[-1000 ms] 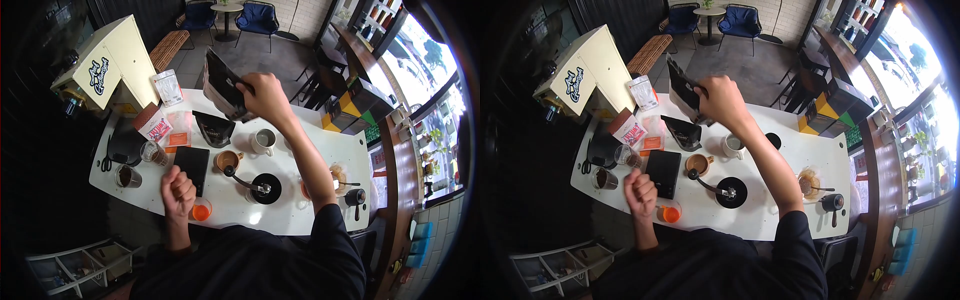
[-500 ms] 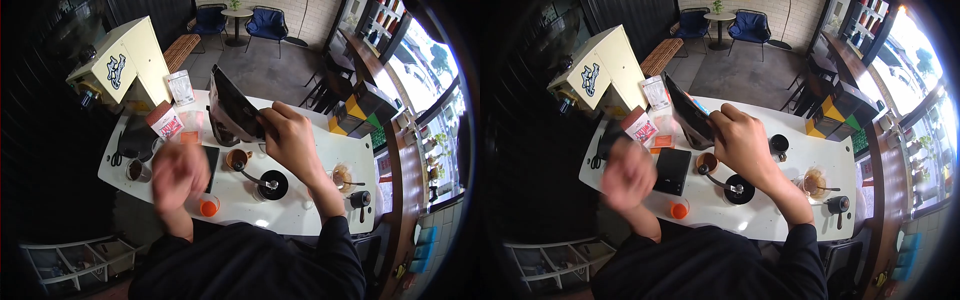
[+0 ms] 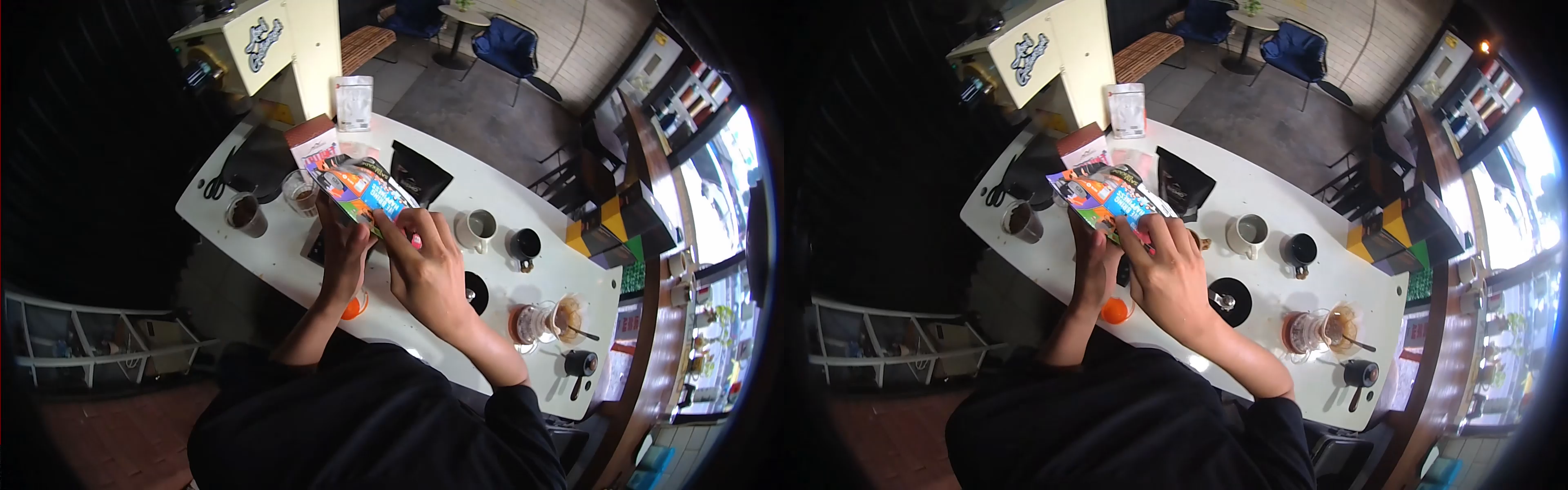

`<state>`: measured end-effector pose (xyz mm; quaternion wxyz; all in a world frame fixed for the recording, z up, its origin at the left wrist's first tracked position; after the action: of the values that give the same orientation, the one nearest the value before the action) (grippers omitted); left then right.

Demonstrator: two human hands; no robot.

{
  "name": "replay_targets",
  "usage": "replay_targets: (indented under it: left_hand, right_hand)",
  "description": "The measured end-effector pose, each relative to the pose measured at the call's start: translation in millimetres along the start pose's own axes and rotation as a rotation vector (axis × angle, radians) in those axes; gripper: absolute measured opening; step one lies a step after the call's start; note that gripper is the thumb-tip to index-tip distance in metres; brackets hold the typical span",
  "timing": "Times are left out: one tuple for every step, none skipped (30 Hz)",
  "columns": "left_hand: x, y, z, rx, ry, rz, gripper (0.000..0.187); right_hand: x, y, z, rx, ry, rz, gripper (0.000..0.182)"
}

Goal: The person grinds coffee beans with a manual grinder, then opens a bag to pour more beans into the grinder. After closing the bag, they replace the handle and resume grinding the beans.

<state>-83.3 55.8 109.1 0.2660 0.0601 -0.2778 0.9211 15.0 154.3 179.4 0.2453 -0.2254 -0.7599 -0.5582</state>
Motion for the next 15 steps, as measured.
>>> replay_targets:
  left_hand:
    - [-4, 4, 2, -0.060, 0.031, 0.027, 0.106]
    - [-7, 11, -2, -0.062, 0.022, 0.035, 0.102]
    - [-11, 22, -6, -0.053, 0.024, 0.053, 0.102]
    - [-15, 33, -11, -0.049, 0.038, 0.062, 0.101]
    - [-19, 42, -17, -0.049, 0.052, 0.066, 0.101]
    - [-23, 48, -22, 0.000, 0.032, 0.086, 0.086]
    - [-25, 58, -29, 0.000, 0.037, 0.085, 0.086]
    - [-24, 64, -29, -0.022, 0.074, 0.108, 0.086]
    - [-24, 69, -29, -0.042, 0.110, 0.132, 0.089]
    - [-28, 70, -30, 0.011, 0.086, 0.142, 0.083]
    - [-30, 72, -32, 0.018, 0.093, 0.149, 0.083]
    - [-30, 77, -37, 0.033, 0.124, 0.156, 0.082]
    - [-31, 80, -41, 0.047, 0.154, 0.162, 0.081]
    - [-32, 80, -43, 0.082, 0.151, 0.157, 0.078]
    - [-32, 81, -46, 0.082, 0.155, 0.161, 0.078]
  right_hand:
    - [1, -5, -3, 0.063, -0.003, 0.027, 0.053]
    - [-2, -12, -8, 0.180, -0.076, -0.021, 0.046]
    - [-4, -20, -12, 0.197, -0.073, -0.032, 0.046]
    - [-5, -28, -16, 0.243, -0.088, -0.025, 0.043]
    - [-7, -36, -18, 0.284, -0.106, -0.017, 0.040]
    - [-8, -43, -19, 0.335, -0.116, -0.033, 0.037]
    - [-10, -49, -20, 0.376, -0.129, -0.040, 0.032]
    - [-12, -56, -20, 0.414, -0.142, -0.048, 0.030]
    - [-14, -62, -19, 0.452, -0.152, -0.055, 0.028]
    - [-16, -67, -15, 0.457, -0.155, -0.057, 0.028]
    - [-18, -74, -11, 0.533, -0.224, -0.104, 0.028]
    - [-20, -80, -6, 0.610, -0.295, -0.152, 0.029]
    - [-21, -86, -2, 0.658, -0.328, -0.159, 0.027]
    - [-23, -90, 2, 0.675, -0.342, -0.173, 0.025]
    - [-25, -94, 6, 0.690, -0.354, -0.188, 0.023]
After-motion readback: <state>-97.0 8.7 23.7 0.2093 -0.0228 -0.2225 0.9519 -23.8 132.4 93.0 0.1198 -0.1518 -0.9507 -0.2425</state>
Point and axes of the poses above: each hand's wrist, its own x-axis towards the middle knuckle, its own y-axis out of the back of the hand, z = x × y, the point moved 1 cm from there along x, towards the middle knuckle, and after that the axes turned 1 degree about z, right-handed, at the moved point
